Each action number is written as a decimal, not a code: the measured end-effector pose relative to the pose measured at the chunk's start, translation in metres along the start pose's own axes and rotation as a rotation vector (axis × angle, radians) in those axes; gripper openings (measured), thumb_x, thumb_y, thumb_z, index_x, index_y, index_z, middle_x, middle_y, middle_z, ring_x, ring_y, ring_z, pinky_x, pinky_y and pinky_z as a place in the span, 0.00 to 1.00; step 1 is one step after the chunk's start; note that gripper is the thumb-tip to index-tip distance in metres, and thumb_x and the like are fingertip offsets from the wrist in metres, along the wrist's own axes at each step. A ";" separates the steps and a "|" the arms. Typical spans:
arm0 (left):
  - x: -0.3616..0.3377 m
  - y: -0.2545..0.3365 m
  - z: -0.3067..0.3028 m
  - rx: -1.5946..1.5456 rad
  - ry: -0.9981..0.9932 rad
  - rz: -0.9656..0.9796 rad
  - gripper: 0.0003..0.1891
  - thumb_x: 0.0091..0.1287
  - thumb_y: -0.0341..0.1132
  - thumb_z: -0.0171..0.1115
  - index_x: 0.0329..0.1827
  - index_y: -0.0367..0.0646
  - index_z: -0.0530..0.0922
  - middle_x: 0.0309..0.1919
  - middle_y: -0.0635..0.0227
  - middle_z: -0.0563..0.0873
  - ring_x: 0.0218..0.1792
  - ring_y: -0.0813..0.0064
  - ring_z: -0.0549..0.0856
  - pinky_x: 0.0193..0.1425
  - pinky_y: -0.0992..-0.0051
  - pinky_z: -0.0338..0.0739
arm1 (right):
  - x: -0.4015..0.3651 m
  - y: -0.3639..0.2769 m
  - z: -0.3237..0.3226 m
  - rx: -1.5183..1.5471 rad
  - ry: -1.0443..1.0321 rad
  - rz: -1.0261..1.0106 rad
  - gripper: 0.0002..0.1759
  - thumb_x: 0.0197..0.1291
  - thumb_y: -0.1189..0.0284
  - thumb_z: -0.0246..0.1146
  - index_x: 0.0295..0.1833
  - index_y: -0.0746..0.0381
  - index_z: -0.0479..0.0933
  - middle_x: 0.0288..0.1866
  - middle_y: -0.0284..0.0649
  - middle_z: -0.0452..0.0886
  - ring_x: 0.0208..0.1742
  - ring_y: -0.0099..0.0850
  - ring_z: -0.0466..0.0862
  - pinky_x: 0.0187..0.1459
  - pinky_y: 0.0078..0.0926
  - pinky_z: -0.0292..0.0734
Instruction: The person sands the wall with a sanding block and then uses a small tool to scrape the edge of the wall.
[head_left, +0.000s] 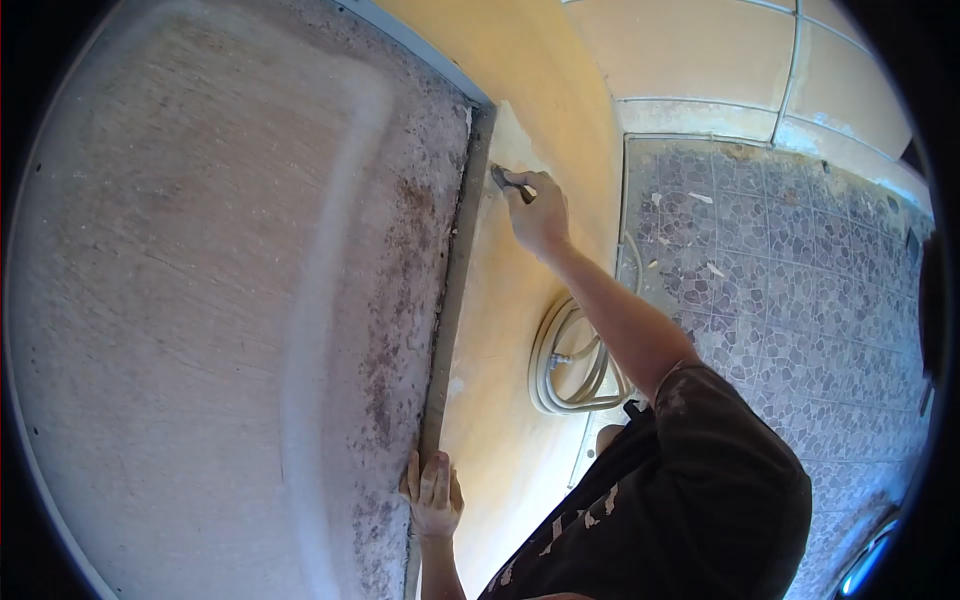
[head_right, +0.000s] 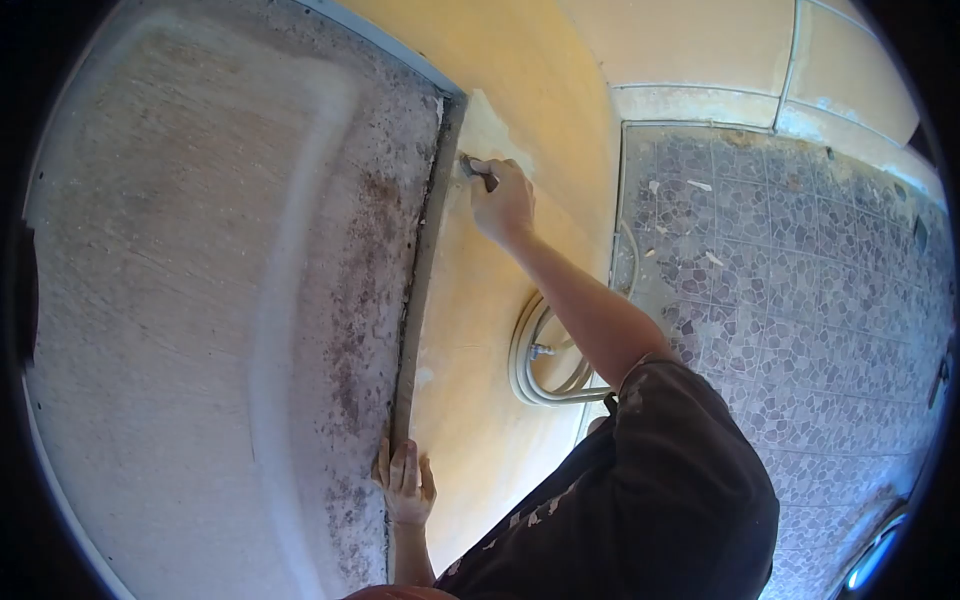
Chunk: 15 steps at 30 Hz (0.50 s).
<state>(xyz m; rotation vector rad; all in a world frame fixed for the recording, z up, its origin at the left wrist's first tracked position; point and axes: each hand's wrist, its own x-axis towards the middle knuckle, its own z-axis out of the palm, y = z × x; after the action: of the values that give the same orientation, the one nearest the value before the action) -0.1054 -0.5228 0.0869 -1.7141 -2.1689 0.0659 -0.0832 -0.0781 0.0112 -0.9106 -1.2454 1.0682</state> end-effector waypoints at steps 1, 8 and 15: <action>0.005 -0.004 -0.001 0.002 0.000 0.000 0.31 0.68 0.32 0.71 0.75 0.49 0.74 0.63 0.67 0.83 0.70 0.49 0.78 0.67 0.55 0.66 | 0.007 -0.010 -0.001 -0.014 0.023 -0.013 0.10 0.63 0.73 0.69 0.48 0.63 0.86 0.39 0.48 0.83 0.41 0.44 0.87 0.44 0.37 0.80; 0.006 -0.006 -0.001 0.003 0.018 0.018 0.32 0.67 0.31 0.72 0.76 0.49 0.73 0.62 0.66 0.83 0.70 0.48 0.77 0.68 0.54 0.67 | -0.021 -0.014 -0.018 0.045 -0.153 0.060 0.11 0.63 0.73 0.67 0.49 0.63 0.87 0.42 0.49 0.85 0.44 0.46 0.87 0.49 0.37 0.81; 0.006 -0.003 0.005 0.008 0.013 0.006 0.31 0.67 0.30 0.71 0.75 0.48 0.74 0.62 0.64 0.83 0.70 0.49 0.77 0.68 0.53 0.67 | 0.001 -0.004 0.000 0.005 -0.070 0.042 0.11 0.64 0.73 0.67 0.50 0.62 0.87 0.42 0.49 0.85 0.46 0.45 0.88 0.50 0.38 0.80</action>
<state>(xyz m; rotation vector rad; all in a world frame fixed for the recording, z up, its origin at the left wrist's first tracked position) -0.1112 -0.5174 0.0847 -1.7125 -2.1513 0.0644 -0.0829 -0.0781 0.0150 -0.9051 -1.2856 1.1447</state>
